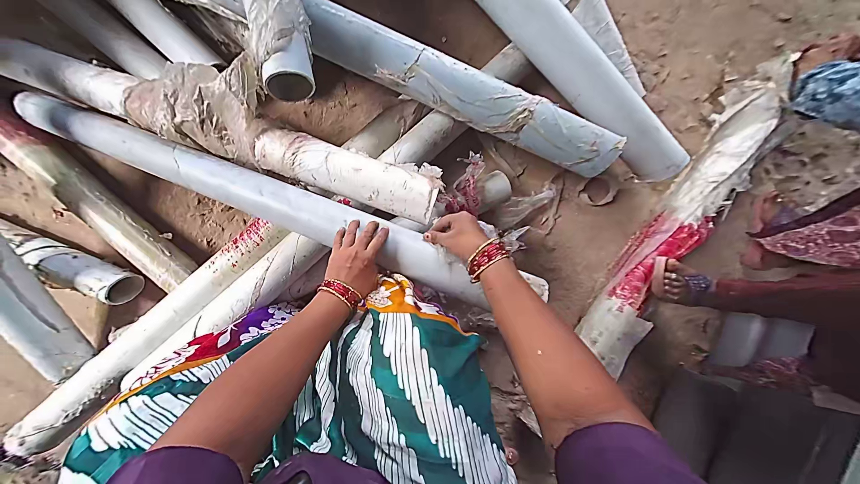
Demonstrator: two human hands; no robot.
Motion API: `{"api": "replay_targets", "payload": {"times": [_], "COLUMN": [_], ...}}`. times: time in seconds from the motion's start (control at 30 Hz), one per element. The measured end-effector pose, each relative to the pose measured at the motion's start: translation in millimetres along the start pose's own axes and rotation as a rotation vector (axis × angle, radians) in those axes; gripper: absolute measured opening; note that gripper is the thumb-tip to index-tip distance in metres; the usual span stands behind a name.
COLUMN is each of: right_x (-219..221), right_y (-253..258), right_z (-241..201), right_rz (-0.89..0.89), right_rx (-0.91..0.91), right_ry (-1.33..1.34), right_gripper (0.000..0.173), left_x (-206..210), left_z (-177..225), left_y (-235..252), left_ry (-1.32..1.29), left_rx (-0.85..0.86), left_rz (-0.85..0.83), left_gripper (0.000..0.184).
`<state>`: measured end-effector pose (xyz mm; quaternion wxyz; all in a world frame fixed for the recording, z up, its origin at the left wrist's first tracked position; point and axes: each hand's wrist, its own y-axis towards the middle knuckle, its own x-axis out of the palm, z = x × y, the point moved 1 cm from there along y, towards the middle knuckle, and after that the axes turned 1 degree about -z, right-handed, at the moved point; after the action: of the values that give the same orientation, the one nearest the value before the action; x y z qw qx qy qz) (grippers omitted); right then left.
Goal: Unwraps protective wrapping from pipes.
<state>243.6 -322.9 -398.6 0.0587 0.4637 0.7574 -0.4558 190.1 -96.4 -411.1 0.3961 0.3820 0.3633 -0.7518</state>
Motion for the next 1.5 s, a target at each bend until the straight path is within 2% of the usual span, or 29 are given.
{"api": "replay_targets", "payload": {"times": [0.13, 0.23, 0.3, 0.37, 0.43, 0.5, 0.53, 0.63, 0.8, 0.93, 1.03, 1.13, 1.2, 1.3, 1.4, 1.5], "right_x": [2, -6, -30, -61, -74, -74, -69, -54, -47, -46, -43, -42, -57, -89, -93, -75], "right_y": [4, 13, 14, 10, 1, -10, -12, -17, -32, -46, -55, -50, -43, -41, -51, -55], "right_z": [-12, -13, 6, 36, 67, 86, 91, 90, 79, 77, 60, 54, 66, 111, 129, 112], "right_rz": [-0.052, 0.035, 0.170, 0.213, 0.137, 0.066, 0.048, -0.044, -0.115, -0.069, -0.012, -0.016, 0.022, 0.067, 0.087, 0.070], "right_rx": [0.068, 0.181, 0.349, 0.466, 0.434, 0.338, 0.283, 0.172, 0.099, -0.092, -0.049, 0.113, 0.299, 0.510, 0.380, 0.178], "right_ry": [-0.222, -0.342, -0.326, -0.275, -0.225, -0.183, -0.150, -0.075, 0.056, 0.025, -0.140, -0.256, -0.360, -0.370, -0.234, -0.099], "right_gripper": [0.023, 0.030, 0.036, 0.040, 0.036, 0.026, 0.027, 0.023, 0.042, 0.027, 0.024, 0.030, 0.035, 0.041, 0.024, 0.021], "left_x": [2, -8, -11, -11, -5, 4, 7, 11, 15, 10, 10, 9, 8, 11, 20, 23], "left_z": [-2, 0, 1, -1, -5, -6, -7, -6, -5, -3, -3, -4, -3, -3, -7, -9], "left_y": [0, 8, 11, 11, 5, 1, 0, -10, -18, -14, -13, -13, -12, -16, -21, -25], "left_ry": [-0.025, -0.036, -0.044, -0.034, -0.033, -0.042, -0.038, -0.019, 0.039, 0.040, 0.044, 0.053, 0.061, 0.075, 0.075, 0.054], "left_rx": [0.018, -0.026, -0.038, -0.019, 0.004, 0.034, 0.047, 0.045, 0.027, 0.031, 0.034, 0.035, 0.040, 0.043, 0.058, 0.058], "left_rz": [0.016, -0.081, -0.110, -0.088, -0.030, 0.047, 0.085, 0.122, 0.117, 0.107, 0.099, 0.076, 0.088, 0.126, 0.202, 0.220], "left_gripper": [0.074, 0.076, 0.072, 0.070, 0.070, 0.069, 0.068, 0.067, 0.065, 0.061, 0.060, 0.059, 0.058, 0.055, 0.052, 0.053]}}
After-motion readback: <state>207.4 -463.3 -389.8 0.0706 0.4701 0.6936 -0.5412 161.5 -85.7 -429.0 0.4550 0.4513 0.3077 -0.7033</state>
